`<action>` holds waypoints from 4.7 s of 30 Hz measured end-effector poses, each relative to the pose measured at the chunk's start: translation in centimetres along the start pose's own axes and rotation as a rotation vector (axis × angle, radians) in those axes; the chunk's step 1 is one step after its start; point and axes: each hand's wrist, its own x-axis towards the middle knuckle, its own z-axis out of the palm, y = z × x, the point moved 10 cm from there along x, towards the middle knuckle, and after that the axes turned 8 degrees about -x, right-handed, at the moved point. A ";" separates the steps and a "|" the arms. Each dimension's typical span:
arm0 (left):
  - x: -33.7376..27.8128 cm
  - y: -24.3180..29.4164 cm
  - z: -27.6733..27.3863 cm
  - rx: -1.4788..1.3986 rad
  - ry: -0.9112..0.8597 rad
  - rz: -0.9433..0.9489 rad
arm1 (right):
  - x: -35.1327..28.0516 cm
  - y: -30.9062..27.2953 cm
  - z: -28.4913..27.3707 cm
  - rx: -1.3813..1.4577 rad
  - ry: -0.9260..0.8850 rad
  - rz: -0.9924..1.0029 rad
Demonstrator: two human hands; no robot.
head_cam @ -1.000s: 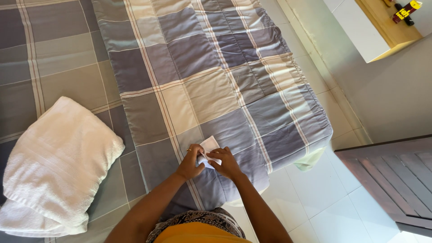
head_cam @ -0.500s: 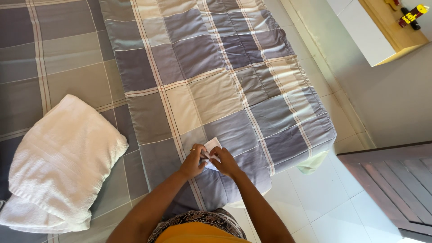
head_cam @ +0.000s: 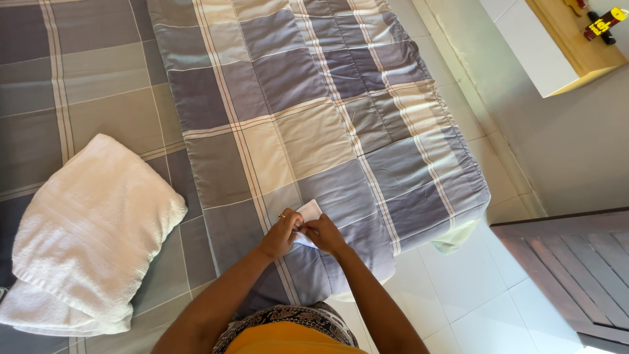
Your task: The person folds white towels on a bed with a checkered bedspread. They fold each towel into a compact rectangle and place it on a wooden nightstand next to the bed.
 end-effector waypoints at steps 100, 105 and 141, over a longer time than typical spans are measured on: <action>-0.1 -4.0 2.8 0.450 -0.732 -0.311 | -3.9 1.3 1.0 0.242 -0.130 -0.087; -0.1 -5.6 2.7 0.393 -0.700 -0.353 | -3.2 2.9 2.8 0.137 -0.176 0.036; -11.8 3.4 -11.2 -0.911 0.107 -0.269 | -5.5 -15.4 1.2 1.132 -0.071 0.090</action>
